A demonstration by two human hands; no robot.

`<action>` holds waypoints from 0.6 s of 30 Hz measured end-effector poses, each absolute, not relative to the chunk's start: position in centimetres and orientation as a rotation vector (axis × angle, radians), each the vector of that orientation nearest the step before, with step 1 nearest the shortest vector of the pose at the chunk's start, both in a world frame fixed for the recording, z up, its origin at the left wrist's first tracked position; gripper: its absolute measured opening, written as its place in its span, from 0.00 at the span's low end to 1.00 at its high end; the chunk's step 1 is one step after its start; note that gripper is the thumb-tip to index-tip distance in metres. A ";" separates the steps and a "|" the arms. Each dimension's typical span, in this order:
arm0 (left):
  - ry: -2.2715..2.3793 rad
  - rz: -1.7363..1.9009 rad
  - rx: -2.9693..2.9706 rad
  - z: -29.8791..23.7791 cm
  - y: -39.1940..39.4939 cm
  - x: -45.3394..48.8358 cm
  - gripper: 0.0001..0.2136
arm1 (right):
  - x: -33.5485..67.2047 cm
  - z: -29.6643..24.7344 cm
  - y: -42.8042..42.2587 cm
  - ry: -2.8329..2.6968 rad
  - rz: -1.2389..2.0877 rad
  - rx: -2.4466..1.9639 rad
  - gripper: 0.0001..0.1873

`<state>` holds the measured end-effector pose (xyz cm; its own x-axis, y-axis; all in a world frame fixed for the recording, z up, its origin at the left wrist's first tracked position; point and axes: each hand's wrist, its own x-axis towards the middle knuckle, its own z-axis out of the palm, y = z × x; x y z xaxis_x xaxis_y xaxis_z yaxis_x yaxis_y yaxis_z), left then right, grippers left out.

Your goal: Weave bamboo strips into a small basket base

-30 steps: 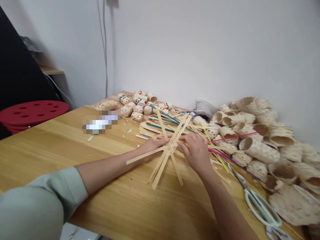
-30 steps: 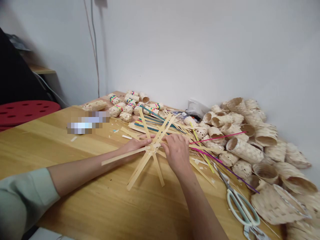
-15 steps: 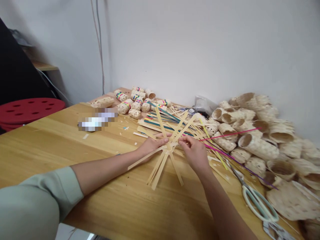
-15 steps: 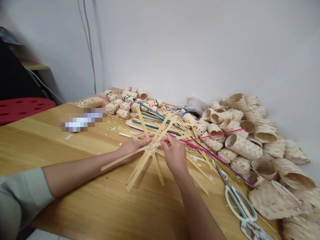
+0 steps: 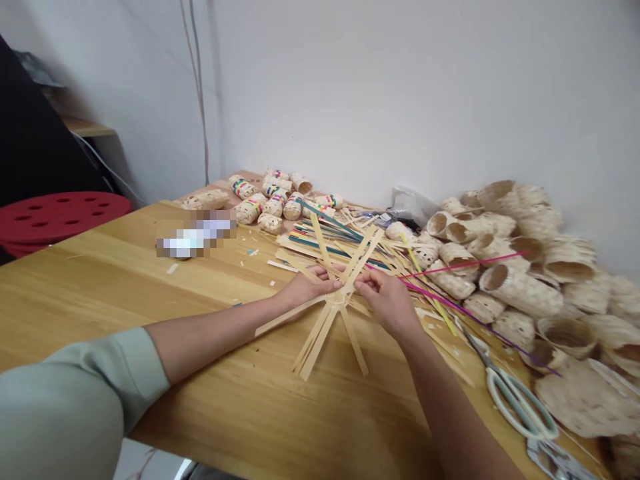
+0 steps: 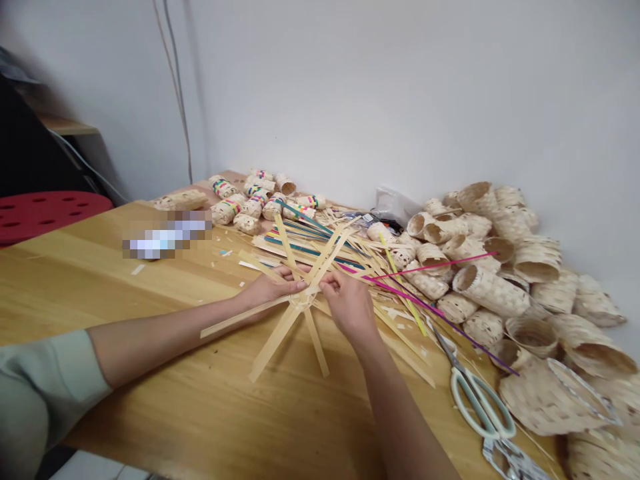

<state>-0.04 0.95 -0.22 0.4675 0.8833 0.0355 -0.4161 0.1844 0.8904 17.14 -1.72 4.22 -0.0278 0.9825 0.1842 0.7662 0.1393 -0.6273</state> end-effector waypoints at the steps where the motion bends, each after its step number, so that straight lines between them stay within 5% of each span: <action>1: 0.594 0.987 1.003 -0.3 0.9 0.0 0.26 | 17.2 4.3 -1.7 -1.830 0.519 -1.674 0.08; 18: 0.677 1.068 1.038 0.1 0.7 0.3 0.25 | 17.2 5.0 -1.6 -1.678 0.710 -1.669 0.09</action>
<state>0.34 0.73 0.13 0.3636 0.9311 0.0282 -0.3721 0.1174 0.9207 17.17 -1.58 5.02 0.0300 0.9967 0.0756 0.6398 0.0389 -0.7676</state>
